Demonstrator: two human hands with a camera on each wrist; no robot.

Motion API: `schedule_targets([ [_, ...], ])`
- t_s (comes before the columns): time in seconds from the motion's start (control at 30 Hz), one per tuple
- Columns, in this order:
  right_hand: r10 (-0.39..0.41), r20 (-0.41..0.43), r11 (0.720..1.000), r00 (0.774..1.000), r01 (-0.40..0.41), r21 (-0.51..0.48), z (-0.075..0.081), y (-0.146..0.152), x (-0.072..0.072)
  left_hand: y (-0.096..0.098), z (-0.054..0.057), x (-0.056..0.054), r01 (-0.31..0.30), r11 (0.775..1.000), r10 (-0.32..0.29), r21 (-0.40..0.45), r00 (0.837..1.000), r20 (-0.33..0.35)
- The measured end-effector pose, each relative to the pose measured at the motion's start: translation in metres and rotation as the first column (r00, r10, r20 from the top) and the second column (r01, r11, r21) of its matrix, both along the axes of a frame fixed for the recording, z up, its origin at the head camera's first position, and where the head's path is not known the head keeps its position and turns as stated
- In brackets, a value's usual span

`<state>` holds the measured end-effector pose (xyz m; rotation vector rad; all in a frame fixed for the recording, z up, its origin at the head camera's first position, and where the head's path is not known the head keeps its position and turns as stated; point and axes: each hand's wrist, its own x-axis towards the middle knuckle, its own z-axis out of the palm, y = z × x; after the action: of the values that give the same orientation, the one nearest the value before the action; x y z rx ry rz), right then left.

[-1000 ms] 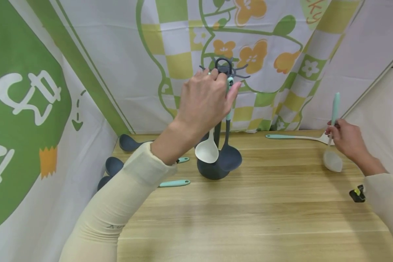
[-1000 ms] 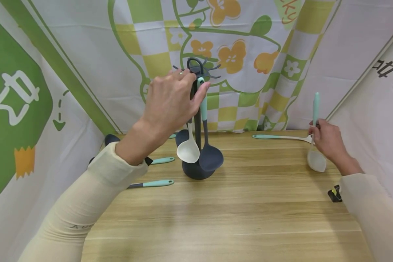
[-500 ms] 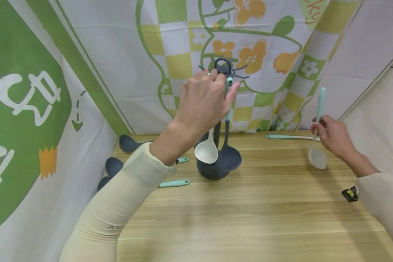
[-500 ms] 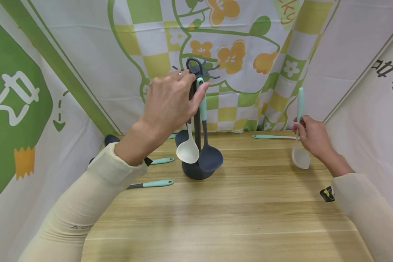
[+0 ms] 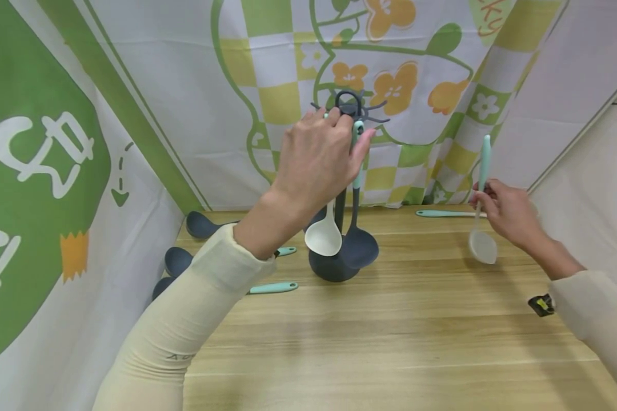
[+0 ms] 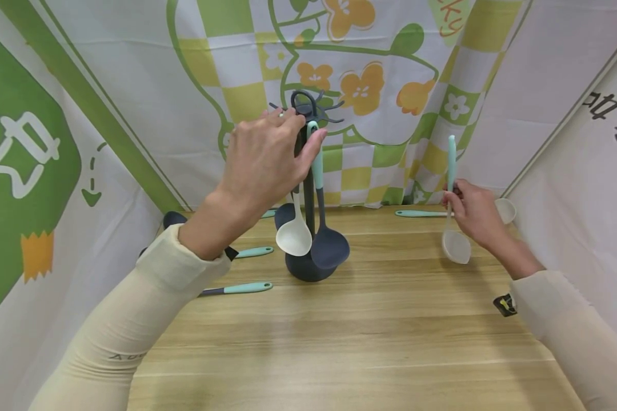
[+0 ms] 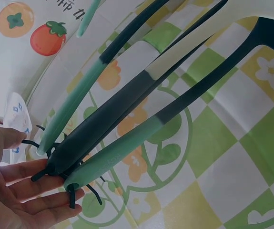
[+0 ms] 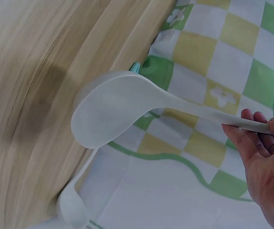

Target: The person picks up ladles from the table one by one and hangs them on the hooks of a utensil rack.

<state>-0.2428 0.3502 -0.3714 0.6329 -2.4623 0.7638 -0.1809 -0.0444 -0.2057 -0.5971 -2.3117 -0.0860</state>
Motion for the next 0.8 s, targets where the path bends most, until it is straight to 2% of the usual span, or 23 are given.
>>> schedule_targets([
  [0.43, 0.069, -0.084, 0.997, 0.994, -0.068, 0.023, 0.004, -0.02, 0.003, 0.0, 0.001, 0.0, 0.007, 1.0, -0.007, -0.005, 1.0, 0.008],
  [0.8, 0.111, -0.122, 0.994, 0.986, -0.109, 0.026, 0.01, -0.035, 0.008, 0.0, 0.0, 0.0, 0.01, 1.0, -0.01, 0.007, 1.0, 0.021],
])
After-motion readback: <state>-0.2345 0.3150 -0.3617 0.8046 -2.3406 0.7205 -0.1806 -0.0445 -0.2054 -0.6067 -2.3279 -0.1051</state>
